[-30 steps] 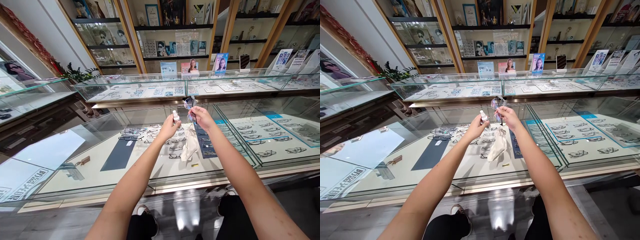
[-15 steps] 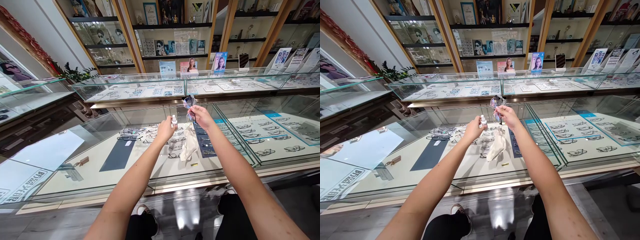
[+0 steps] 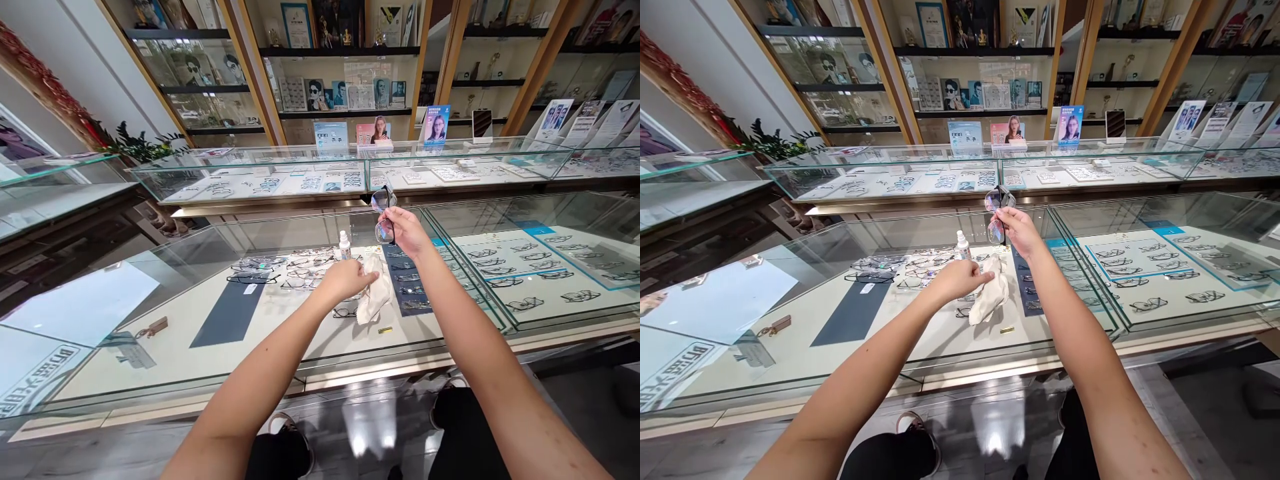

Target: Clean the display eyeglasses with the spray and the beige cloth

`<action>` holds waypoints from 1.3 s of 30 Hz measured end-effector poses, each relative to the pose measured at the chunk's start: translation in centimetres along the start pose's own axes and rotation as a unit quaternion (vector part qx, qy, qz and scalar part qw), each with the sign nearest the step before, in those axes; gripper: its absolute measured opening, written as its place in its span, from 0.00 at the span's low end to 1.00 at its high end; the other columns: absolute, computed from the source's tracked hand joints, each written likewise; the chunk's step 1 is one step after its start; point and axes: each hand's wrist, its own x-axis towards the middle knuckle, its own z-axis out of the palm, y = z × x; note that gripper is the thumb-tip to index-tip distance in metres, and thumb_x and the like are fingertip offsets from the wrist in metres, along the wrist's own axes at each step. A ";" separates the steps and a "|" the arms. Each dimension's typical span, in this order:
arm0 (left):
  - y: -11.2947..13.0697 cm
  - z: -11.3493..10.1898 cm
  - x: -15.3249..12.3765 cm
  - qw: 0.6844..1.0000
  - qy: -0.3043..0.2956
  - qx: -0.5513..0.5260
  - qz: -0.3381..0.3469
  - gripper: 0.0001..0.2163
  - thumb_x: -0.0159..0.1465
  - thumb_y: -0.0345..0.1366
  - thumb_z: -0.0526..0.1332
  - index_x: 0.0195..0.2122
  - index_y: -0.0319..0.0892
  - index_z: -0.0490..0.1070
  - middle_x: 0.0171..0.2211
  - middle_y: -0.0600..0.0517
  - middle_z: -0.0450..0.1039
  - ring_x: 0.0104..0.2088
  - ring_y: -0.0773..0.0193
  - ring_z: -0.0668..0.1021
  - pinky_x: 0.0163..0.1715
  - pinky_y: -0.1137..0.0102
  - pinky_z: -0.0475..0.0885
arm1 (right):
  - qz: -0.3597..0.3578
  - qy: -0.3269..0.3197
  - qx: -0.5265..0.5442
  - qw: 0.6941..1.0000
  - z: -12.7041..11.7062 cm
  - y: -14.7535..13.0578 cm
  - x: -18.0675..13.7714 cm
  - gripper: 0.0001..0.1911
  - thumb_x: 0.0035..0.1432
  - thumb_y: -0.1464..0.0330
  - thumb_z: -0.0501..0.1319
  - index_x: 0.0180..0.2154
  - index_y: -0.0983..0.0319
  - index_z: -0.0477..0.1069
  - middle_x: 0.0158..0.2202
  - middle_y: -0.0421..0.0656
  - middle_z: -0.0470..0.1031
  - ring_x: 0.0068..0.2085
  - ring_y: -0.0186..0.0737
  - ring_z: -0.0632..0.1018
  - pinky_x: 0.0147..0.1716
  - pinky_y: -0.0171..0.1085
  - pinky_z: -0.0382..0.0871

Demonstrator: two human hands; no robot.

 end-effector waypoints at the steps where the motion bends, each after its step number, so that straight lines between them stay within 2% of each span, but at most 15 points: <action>1: -0.2 0.3 0.0 1.000 -0.026 -0.015 0.006 0.22 0.61 0.51 0.71 0.19 0.47 0.66 0.19 0.51 0.70 0.21 0.58 0.68 0.27 0.65 0.55 | 0.001 -0.001 0.000 1.000 0.0 0.0 0.0 0.28 0.39 0.47 0.86 0.31 0.56 0.79 0.34 0.40 0.81 0.35 0.38 0.79 0.36 0.38 0.76; 5: -0.6 0.4 0.4 0.992 -0.071 -0.100 0.035 0.12 0.55 0.40 0.68 0.20 0.46 0.68 0.20 0.54 0.69 0.22 0.61 0.68 0.26 0.66 0.55 | -0.002 -0.018 0.001 1.000 -0.1 0.2 0.1 0.28 0.42 0.47 0.85 0.32 0.57 0.78 0.34 0.40 0.81 0.35 0.37 0.79 0.37 0.37 0.74; 10: -0.1 -1.5 0.7 0.975 -0.055 -0.209 0.058 0.11 0.57 0.43 0.60 0.23 0.46 0.61 0.22 0.56 0.61 0.25 0.64 0.63 0.27 0.68 0.56 | 0.018 -0.072 -0.041 0.996 -0.2 0.2 0.0 0.27 0.45 0.46 0.84 0.31 0.58 0.80 0.33 0.41 0.81 0.34 0.37 0.77 0.37 0.38 0.71; 13: 0.2 -2.5 0.8 0.939 -0.022 -0.333 0.081 0.13 0.56 0.44 0.61 0.23 0.45 0.59 0.24 0.56 0.57 0.26 0.66 0.61 0.28 0.68 0.55 | 0.020 -0.092 -0.067 0.993 0.0 0.1 -0.2 0.27 0.45 0.45 0.84 0.29 0.58 0.80 0.33 0.42 0.83 0.36 0.38 0.78 0.39 0.38 0.70; 15: 0.3 -3.0 0.8 0.906 -0.010 -0.410 0.106 0.13 0.53 0.43 0.62 0.22 0.44 0.60 0.27 0.54 0.62 0.28 0.66 0.64 0.29 0.68 0.59 | 0.021 -0.100 -0.069 0.992 0.2 0.0 -0.4 0.26 0.44 0.45 0.84 0.28 0.58 0.80 0.33 0.41 0.83 0.39 0.40 0.80 0.43 0.39 0.70; 17: 0.4 -3.3 0.8 0.888 -0.003 -0.444 0.123 0.12 0.52 0.42 0.62 0.21 0.43 0.61 0.32 0.51 0.68 0.30 0.64 0.67 0.31 0.67 0.63 | 0.024 -0.109 -0.067 0.991 0.4 -0.1 -0.5 0.26 0.44 0.45 0.84 0.28 0.58 0.81 0.33 0.41 0.84 0.40 0.41 0.81 0.47 0.39 0.71; 22: 0.5 -3.9 0.5 0.888 0.013 -0.437 0.146 0.12 0.53 0.42 0.63 0.22 0.43 0.63 0.35 0.49 0.73 0.36 0.60 0.71 0.37 0.66 0.68 | 0.014 -0.120 -0.093 0.988 0.9 0.0 -0.8 0.25 0.48 0.46 0.83 0.29 0.58 0.82 0.33 0.42 0.84 0.38 0.40 0.80 0.49 0.40 0.71; 25: 0.2 -4.2 0.4 0.891 0.006 -0.425 0.156 0.13 0.55 0.42 0.65 0.22 0.43 0.62 0.33 0.51 0.70 0.33 0.63 0.67 0.33 0.68 0.64 | 0.005 -0.114 -0.100 0.988 1.0 0.4 -0.7 0.24 0.49 0.47 0.83 0.29 0.58 0.83 0.33 0.41 0.83 0.37 0.39 0.78 0.46 0.38 0.71; 29: -0.2 -4.2 0.6 0.887 -0.007 -0.428 0.170 0.08 0.55 0.40 0.61 0.24 0.42 0.69 0.32 0.51 0.69 0.31 0.65 0.65 0.29 0.70 0.58 | -0.003 -0.097 -0.101 0.990 0.9 1.0 -0.5 0.23 0.50 0.47 0.82 0.30 0.58 0.82 0.33 0.39 0.82 0.37 0.39 0.78 0.43 0.37 0.72; 31: -0.2 -3.9 0.6 0.892 0.020 -0.414 0.180 0.06 0.54 0.38 0.62 0.26 0.41 0.73 0.32 0.51 0.71 0.30 0.65 0.66 0.29 0.70 0.60 | -0.007 -0.096 -0.094 0.991 0.8 1.1 -0.5 0.23 0.50 0.48 0.82 0.31 0.58 0.82 0.34 0.39 0.82 0.37 0.38 0.78 0.44 0.37 0.73; 33: 0.0 -3.5 0.6 0.893 0.058 -0.403 0.193 0.06 0.56 0.37 0.68 0.31 0.41 0.75 0.32 0.52 0.73 0.31 0.66 0.69 0.31 0.71 0.64 | -0.004 -0.098 -0.079 0.992 1.0 1.0 -0.6 0.22 0.50 0.48 0.82 0.31 0.58 0.82 0.34 0.39 0.82 0.37 0.37 0.78 0.43 0.36 0.73; 36: 0.4 -2.6 0.4 0.873 0.084 -0.430 0.213 0.15 0.56 0.39 0.77 0.38 0.42 0.73 0.36 0.52 0.75 0.36 0.65 0.75 0.35 0.73 0.71 | 0.015 -0.098 -0.032 0.995 1.5 0.7 -0.8 0.24 0.47 0.48 0.84 0.30 0.59 0.82 0.33 0.40 0.82 0.35 0.36 0.77 0.39 0.35 0.73; 39: 0.8 -1.7 0.4 0.852 0.104 -0.473 0.200 0.25 0.53 0.42 0.82 0.40 0.45 0.67 0.37 0.55 0.74 0.32 0.69 0.74 0.27 0.76 0.70 | 0.022 -0.094 0.019 0.995 2.2 0.7 -1.1 0.25 0.45 0.49 0.86 0.29 0.59 0.81 0.33 0.40 0.82 0.34 0.35 0.77 0.38 0.34 0.72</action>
